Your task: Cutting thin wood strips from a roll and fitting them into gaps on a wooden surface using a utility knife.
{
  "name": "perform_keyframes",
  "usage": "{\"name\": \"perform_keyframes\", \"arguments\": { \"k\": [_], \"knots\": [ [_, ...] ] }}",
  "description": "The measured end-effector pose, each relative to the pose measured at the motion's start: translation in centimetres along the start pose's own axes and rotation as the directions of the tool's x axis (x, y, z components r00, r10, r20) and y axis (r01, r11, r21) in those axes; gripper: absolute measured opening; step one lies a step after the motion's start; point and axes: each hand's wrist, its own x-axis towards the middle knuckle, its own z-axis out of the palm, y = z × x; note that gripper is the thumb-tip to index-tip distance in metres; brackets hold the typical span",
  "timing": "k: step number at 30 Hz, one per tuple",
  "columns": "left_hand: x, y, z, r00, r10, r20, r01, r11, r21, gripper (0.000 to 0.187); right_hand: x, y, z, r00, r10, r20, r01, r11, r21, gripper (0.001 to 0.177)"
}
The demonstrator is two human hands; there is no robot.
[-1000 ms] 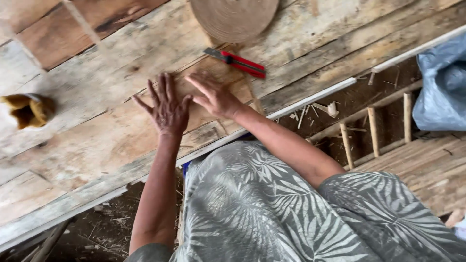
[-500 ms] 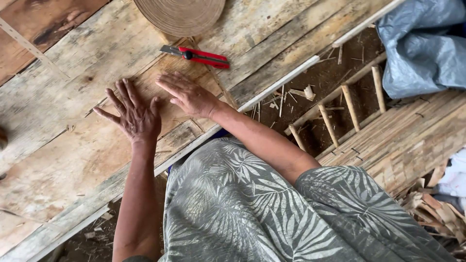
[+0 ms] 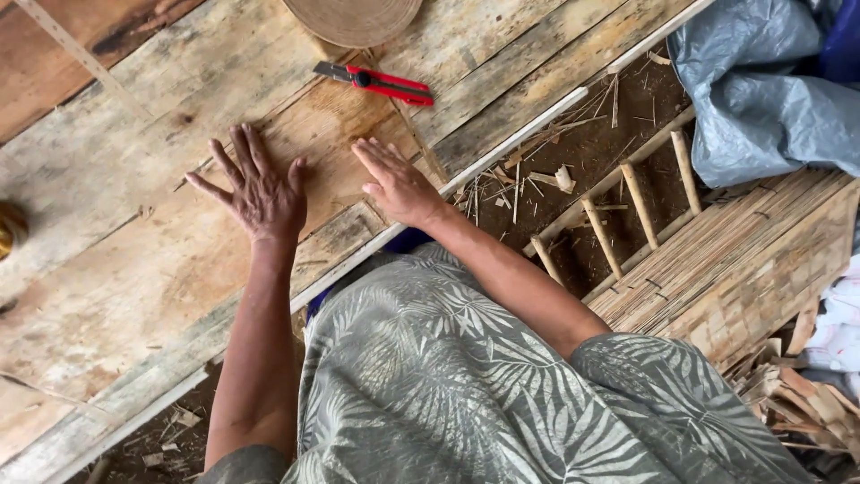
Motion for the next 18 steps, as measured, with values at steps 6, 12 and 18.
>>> {"name": "perform_keyframes", "arguments": {
  "k": [6, 12, 18],
  "knots": [
    [-0.3, -0.1, 0.3, 0.996, -0.07, -0.051, 0.077, 0.988, 0.137, 0.085, 0.0, -1.4, -2.2, 1.0, -0.023, 0.02, 0.024, 0.996, -0.083, 0.077],
    [-1.2, 0.5, 1.7, 0.904, -0.327, -0.275, 0.351, 0.936, 0.041, 0.082, 1.0, 4.4, -4.1, 0.967, -0.253, -0.01, 0.253, 0.967, -0.029, 0.06],
    [-4.5, -3.5, 2.5, 0.549, -0.748, -0.373, 0.341, 0.608, -0.717, 0.048, 5.1, 1.7, -11.9, 0.903, -0.342, -0.259, 0.293, 0.933, -0.21, 0.065]
  ]
}}
